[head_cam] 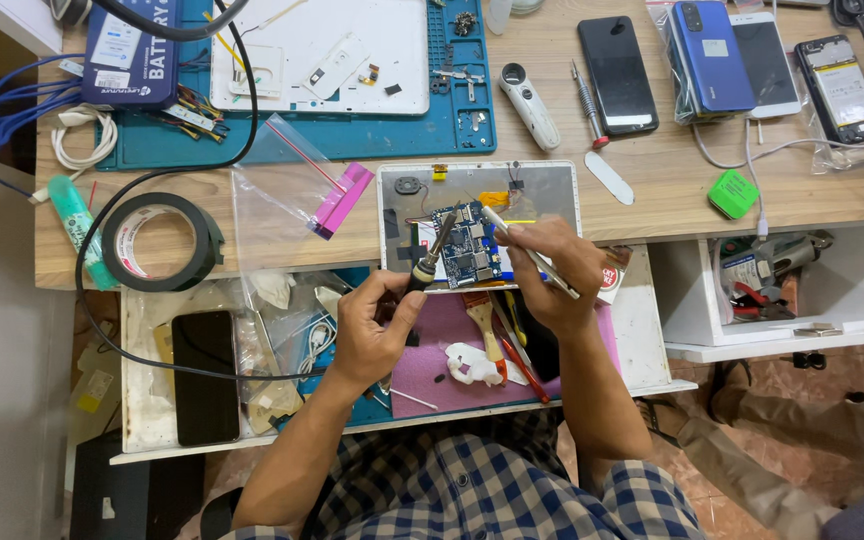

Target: The person holds a small circuit board and uses a digital microscope to inspect it. They then use a soldering iron and tweezers to work on the board, applying heat and manipulating components.

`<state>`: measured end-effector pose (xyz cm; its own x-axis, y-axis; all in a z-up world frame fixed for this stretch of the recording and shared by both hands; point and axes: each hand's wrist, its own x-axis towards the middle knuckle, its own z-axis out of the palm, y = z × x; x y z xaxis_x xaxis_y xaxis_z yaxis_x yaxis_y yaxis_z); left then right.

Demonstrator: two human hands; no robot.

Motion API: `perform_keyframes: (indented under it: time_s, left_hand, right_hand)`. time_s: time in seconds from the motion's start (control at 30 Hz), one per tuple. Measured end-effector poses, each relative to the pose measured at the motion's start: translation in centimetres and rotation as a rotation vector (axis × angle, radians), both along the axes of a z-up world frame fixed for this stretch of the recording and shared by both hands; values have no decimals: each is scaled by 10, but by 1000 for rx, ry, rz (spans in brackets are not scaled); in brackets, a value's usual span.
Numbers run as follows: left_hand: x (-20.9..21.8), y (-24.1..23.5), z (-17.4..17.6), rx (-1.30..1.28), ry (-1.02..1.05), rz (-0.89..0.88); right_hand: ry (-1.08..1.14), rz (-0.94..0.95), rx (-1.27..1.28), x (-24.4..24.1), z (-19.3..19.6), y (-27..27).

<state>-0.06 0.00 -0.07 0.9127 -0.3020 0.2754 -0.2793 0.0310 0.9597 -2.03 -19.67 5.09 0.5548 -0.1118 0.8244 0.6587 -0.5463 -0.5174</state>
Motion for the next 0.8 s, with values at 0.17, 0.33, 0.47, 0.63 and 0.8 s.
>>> perform_keyframes:
  time_s: [0.17,0.33,0.47,0.63,0.8]
  left_hand:
    - [0,0,0,2,2,-4]
    - [0,-1,2,1,6,-14]
    - [-1,-1,2,-10,21,-17]
    - [0,0,3,-9,25,-34]
    - [-1,-2,7,-23,47,-47]
  right_hand:
    - [34,88,18,1,2,2]
    - [27,76,21,-1,2,1]
    - [15,53,-3,1,3,3]
    - [36,68,18,-2,3,3]
    - [29,11,-3,1,1,-3]
